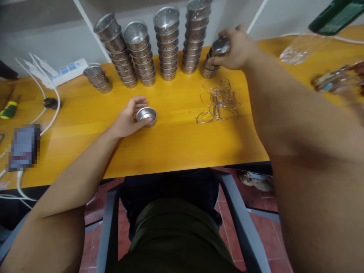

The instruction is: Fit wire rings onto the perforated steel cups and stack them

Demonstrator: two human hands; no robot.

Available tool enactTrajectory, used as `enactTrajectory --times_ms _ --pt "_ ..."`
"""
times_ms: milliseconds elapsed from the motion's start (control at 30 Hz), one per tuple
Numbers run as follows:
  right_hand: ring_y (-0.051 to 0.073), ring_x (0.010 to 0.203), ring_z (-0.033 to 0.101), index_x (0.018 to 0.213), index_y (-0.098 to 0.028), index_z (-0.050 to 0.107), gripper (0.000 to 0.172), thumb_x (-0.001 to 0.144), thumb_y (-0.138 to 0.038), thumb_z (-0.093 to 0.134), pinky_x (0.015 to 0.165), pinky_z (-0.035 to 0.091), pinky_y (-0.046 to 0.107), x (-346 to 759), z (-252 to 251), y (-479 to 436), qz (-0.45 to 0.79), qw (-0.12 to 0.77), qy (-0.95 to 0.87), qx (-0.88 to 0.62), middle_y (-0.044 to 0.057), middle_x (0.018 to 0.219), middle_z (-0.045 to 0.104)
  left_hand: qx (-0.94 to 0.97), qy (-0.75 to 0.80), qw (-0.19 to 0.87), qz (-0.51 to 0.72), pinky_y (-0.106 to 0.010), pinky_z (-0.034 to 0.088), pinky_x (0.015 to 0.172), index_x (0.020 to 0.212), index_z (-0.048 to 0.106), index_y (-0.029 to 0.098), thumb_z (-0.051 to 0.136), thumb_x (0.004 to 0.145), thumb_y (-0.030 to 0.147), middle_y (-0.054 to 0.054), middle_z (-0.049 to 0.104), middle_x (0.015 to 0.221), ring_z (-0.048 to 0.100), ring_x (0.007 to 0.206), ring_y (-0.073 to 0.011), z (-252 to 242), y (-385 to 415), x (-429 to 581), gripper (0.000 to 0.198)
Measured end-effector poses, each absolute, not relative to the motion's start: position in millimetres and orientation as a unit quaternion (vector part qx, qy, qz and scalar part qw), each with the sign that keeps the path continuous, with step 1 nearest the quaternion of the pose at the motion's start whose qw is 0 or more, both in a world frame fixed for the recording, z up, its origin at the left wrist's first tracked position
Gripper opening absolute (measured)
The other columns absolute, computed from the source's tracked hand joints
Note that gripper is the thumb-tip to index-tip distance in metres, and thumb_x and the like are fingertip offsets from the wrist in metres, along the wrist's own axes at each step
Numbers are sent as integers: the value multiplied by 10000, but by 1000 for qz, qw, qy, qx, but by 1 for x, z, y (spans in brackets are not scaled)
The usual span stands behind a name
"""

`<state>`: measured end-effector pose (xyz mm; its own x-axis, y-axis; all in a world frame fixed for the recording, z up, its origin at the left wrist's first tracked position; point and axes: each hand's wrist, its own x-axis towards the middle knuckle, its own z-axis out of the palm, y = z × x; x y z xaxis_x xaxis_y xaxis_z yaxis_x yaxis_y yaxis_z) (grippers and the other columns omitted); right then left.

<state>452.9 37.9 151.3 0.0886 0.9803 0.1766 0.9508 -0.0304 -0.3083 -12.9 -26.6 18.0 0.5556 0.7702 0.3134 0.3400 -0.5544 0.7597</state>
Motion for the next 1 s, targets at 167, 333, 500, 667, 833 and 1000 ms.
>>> enactTrajectory --times_ms 167,333,500,667,833,1000 --pt "430 1856 645 1967 66 552 915 1233 -313 947 1534 460 397 451 148 38 37 209 -664 -717 439 1947 511 819 328 333 333 -709 669 1455 1798 546 260 932 1020 1011 -290 707 1862 752 1744 -488 16 -26 -13 1147" --pt "396 1832 649 1916 93 549 1027 1123 -320 1054 1490 465 355 448 144 39 28 229 -670 -706 417 1942 540 821 322 338 329 -703 668 1452 1802 526 243 927 1038 989 -304 698 1871 752 1745 -483 18 -27 -13 1141" --pt "401 1858 629 1961 61 529 1126 1082 -372 1084 1521 438 349 450 140 41 30 224 -677 -700 417 1959 521 827 316 346 311 -675 633 1489 1844 496 253 1067 972 832 -291 697 1874 688 1820 -492 23 -30 -13 1192" --pt "413 1881 611 2008 74 446 1247 1068 -404 1111 1558 442 353 454 142 37 23 235 -694 -680 439 1979 460 831 331 360 265 -692 631 1475 1919 425 285 1211 813 614 -277 663 1917 714 1782 -517 30 -34 -13 1397" --pt "386 1743 718 1877 136 570 835 1217 -197 959 1417 591 403 438 163 7 -21 297 -709 -639 441 1883 583 832 375 318 256 -737 569 1512 1870 517 261 1167 852 468 -237 771 1785 742 1730 -507 35 -37 -15 1225" --pt "123 865 790 1225 -122 988 154 1130 -9 946 842 574 296 439 162 -16 92 151 -747 -641 94 1111 965 832 360 304 294 -663 652 1446 1864 501 270 1130 910 486 -212 780 1765 798 1668 -473 30 -31 -16 1163"
